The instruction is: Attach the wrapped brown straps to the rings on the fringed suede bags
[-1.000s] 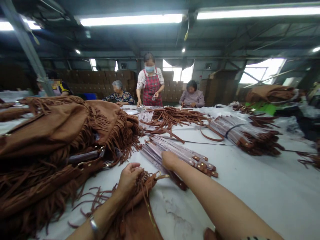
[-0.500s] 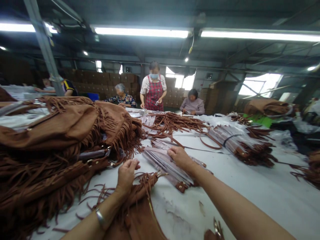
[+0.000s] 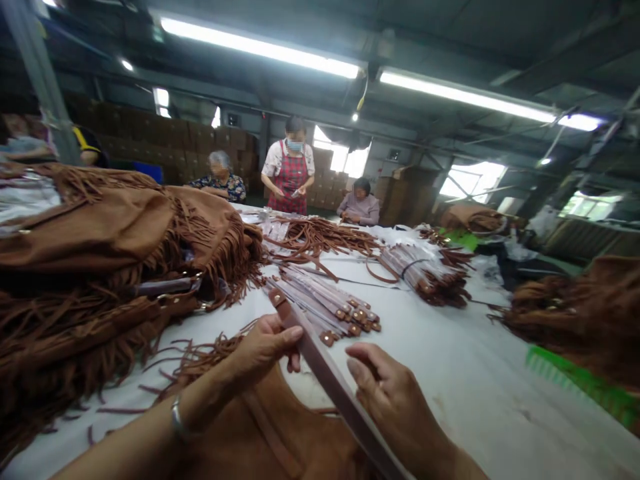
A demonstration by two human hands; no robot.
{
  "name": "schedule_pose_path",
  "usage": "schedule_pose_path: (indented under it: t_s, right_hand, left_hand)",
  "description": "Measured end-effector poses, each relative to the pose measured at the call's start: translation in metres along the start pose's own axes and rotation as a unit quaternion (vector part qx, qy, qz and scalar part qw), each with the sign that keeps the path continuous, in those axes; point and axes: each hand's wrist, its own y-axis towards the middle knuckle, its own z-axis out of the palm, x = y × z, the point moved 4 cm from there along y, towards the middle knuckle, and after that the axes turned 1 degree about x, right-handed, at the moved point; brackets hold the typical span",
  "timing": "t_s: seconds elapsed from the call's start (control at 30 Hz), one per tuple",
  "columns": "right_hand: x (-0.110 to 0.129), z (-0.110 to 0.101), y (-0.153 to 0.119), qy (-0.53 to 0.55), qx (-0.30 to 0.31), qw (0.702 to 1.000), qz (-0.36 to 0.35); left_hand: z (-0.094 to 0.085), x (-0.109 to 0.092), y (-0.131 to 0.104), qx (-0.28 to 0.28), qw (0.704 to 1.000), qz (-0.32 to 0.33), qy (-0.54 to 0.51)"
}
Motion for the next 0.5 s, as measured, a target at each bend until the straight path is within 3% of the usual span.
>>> schedule_pose_path:
  t_s: [0.07,0.13,0.23,0.3,0.37,0.5]
  right_hand:
    - [0.005,-0.004,0.01,0.074,-0.02,0.997,0.023]
    - [0.008,0.004,0.027,0.164,0.0,0.985,0.046]
    - [0.007,0.037,0.049,0.306,0.107,0.941,0.098]
    - [0.003,0.064,0.051,0.372,0.204,0.892,0.157]
    - [-0.002,0.081,0.047,0.408,0.26,0.852,0.2]
    - [-0.002,0.08,0.035,0.469,0.234,0.829,0.194]
  left_hand:
    - [0.011,0.008,-0.003,0.037,0.999,-0.019,-0.004]
    - [0.019,0.019,-0.006,0.054,0.998,-0.034,-0.017]
    - [0.029,0.039,-0.01,0.068,0.994,-0.066,-0.052]
    - [0.032,0.051,-0.012,0.051,0.992,-0.073,-0.085]
    - [0.033,0.059,-0.013,0.024,0.992,-0.075,-0.103]
    - [0.034,0.068,-0.011,-0.009,0.992,-0.087,-0.093]
